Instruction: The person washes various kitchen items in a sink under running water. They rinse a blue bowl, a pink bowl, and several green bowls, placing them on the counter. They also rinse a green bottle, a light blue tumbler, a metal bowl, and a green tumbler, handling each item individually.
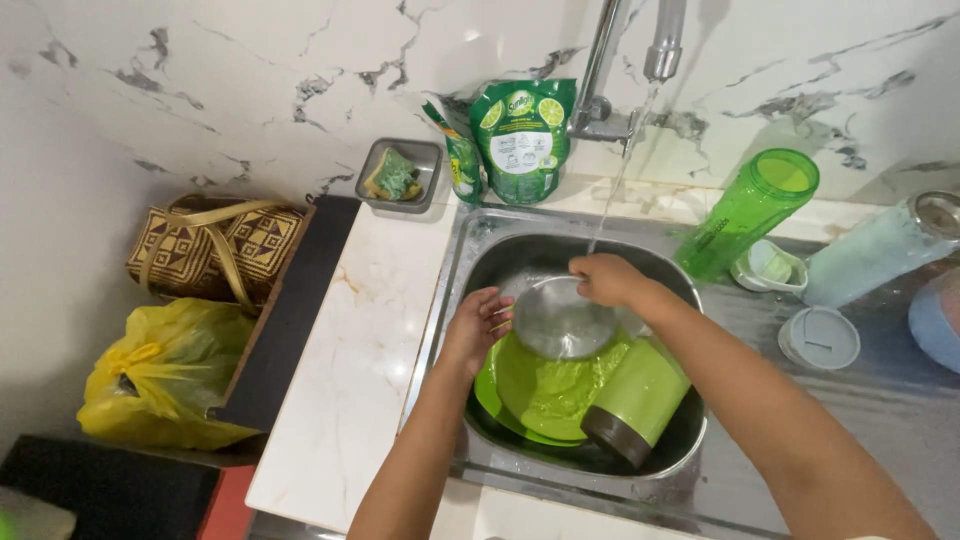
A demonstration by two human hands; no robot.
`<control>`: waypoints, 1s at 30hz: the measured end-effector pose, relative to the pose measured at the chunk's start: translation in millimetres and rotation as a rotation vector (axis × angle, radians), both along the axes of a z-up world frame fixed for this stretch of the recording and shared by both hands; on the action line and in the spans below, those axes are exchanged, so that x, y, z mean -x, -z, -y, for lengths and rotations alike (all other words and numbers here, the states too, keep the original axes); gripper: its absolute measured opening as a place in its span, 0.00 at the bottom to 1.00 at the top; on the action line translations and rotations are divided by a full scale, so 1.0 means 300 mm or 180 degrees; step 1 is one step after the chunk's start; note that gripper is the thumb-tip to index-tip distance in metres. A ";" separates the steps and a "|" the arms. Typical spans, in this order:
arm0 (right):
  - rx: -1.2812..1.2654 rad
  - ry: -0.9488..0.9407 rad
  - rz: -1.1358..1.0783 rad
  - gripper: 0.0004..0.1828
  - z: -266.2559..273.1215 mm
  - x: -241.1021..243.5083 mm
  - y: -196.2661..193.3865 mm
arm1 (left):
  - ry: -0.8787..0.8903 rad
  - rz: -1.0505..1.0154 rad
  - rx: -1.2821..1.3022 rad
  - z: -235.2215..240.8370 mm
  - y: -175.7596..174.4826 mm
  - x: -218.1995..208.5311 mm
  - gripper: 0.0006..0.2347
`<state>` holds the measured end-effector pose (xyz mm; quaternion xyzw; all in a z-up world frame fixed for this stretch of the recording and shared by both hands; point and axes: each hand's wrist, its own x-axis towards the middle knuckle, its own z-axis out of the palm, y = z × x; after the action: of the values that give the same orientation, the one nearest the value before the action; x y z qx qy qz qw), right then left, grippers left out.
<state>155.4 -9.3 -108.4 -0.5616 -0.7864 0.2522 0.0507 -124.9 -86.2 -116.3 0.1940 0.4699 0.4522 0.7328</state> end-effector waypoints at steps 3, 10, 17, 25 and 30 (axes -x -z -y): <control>-0.0331 -0.0015 -0.0263 0.16 -0.037 0.008 -0.111 | -0.0003 -0.0093 -0.0108 -0.008 0.000 -0.026 0.11; -0.0461 0.0609 -0.1292 0.11 -0.241 -0.086 -0.086 | -0.0049 -0.0248 -0.0275 -0.004 -0.042 -0.057 0.09; -0.0006 0.1373 -0.2980 0.11 -0.096 -0.124 -0.317 | -0.0215 -0.0613 -0.0514 -0.051 -0.052 -0.110 0.13; -0.0277 0.2450 -0.3147 0.11 0.124 -0.249 -0.312 | 0.0638 -0.0638 -0.0456 -0.093 -0.048 -0.293 0.16; 0.0023 0.2715 -0.3166 0.16 0.255 -0.335 -0.271 | 0.1039 -0.0516 -0.0482 -0.103 -0.007 -0.402 0.25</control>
<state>255.8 -85.7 -27.3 -0.6407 -0.3766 0.4423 0.5021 -4.2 -55.3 -114.1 0.3579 0.4544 0.3443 0.7395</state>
